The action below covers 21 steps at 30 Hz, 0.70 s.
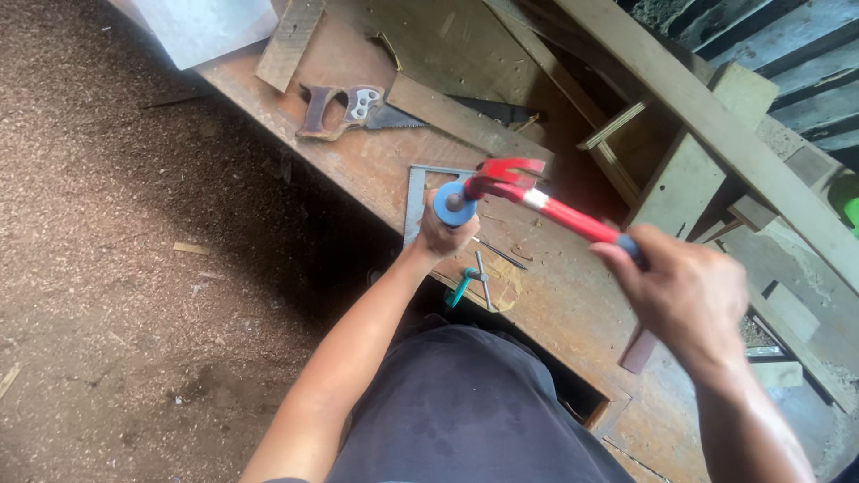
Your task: The person repeatedly strikes a chisel-like tool with a hammer while holding it against a wooden workbench. The person then uses a small metal punch and hammer on a clamped piece of wood.
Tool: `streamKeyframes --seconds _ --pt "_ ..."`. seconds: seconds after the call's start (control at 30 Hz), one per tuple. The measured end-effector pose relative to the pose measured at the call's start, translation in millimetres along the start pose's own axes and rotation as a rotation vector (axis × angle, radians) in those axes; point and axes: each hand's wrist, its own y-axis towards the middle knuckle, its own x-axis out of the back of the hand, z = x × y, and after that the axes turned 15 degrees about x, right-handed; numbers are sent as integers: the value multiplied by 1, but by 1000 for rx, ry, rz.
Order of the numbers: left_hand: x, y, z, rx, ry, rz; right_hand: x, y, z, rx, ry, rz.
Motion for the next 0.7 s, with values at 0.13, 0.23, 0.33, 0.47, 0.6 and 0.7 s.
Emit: streamKeyframes --seconds 0.13,0.23,0.33,0.47,0.6,0.7 --pt "3 0 3 -46 64 -4 -12 -6 -27 28 193 -152" --pt "-1 7 4 -460 435 -237 -44 -2 -45 -21 454 -177" --pt "5 2 3 -446 361 -246 -94 1 -44 -79 647 -115" --pt "15 5 0 43 -187 51 -158 6 -24 205 1010 -134" --pt "22 4 -3 8 -107 37 -192 19 1 46 1028 -86" --pt "19 3 -2 58 -221 63 -207 26 13 101 1123 -75"
